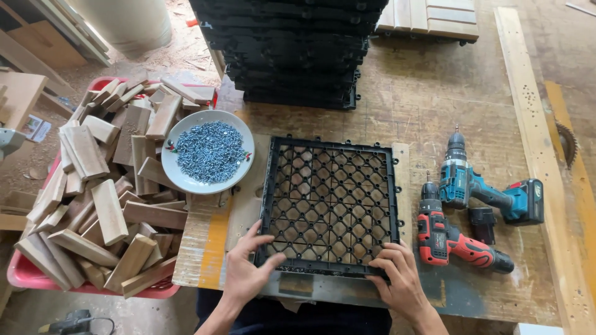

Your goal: Screwing a black plastic grid onto wooden slats using a power drill to assemble a modular tile.

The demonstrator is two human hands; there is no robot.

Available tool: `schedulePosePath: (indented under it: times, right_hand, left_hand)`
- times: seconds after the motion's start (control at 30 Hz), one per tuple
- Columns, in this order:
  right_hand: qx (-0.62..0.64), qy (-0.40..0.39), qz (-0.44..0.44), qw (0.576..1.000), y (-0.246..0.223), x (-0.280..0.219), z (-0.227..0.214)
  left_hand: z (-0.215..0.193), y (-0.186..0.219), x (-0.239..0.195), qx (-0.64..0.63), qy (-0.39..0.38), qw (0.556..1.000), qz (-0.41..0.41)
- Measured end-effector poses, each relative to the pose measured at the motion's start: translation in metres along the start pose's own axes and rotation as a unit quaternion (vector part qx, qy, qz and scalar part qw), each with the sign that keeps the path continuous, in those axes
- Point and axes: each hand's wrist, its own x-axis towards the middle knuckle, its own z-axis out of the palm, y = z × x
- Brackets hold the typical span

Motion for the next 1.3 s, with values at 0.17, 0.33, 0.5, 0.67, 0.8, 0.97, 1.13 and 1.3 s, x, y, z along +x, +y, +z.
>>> schedulePosePath:
  times: [0.17, 0.33, 0.5, 0.67, 0.8, 0.97, 1.13, 1.3]
  right_hand:
    - [-0.011, 0.015, -0.008, 1.0, 0.003, 0.001, -0.004]
    - [0.01, 0.018, 0.001, 1.0, -0.001, 0.004, -0.01]
    - [0.094, 0.047, 0.191, 0.976, -0.002, 0.027, -0.012]
    - [-0.022, 0.094, 0.293, 0.951, 0.016, 0.081, -0.001]
    - [-0.045, 0.04, 0.425, 0.903, 0.059, 0.095, 0.023]
    - [-0.068, 0.083, 0.394, 0.913, 0.064, 0.088, 0.033]
    - [-0.07, 0.085, 0.423, 0.899, 0.073, 0.091, 0.033]
    - [-0.076, -0.049, 0.456, 0.885, 0.1, 0.101, 0.021]
  left_hand:
    - [-0.003, 0.037, 0.022, -0.131, 0.035, 0.977, -0.166]
    - [-0.005, 0.002, 0.043, -0.191, -0.045, 0.95, -0.241]
    - [-0.004, 0.022, 0.035, 0.081, -0.055, 0.978, -0.182]
    - [-0.006, -0.003, 0.048, 0.185, -0.079, 0.971, -0.127]
    - [-0.022, 0.031, 0.056, 0.137, -0.102, 0.97, -0.172]
    - [-0.023, 0.033, 0.066, 0.224, -0.123, 0.953, -0.162]
    - [-0.009, 0.047, 0.105, 0.104, -0.045, 0.991, -0.076]
    - [0.021, 0.039, 0.15, 0.11, 0.011, 0.992, -0.06]
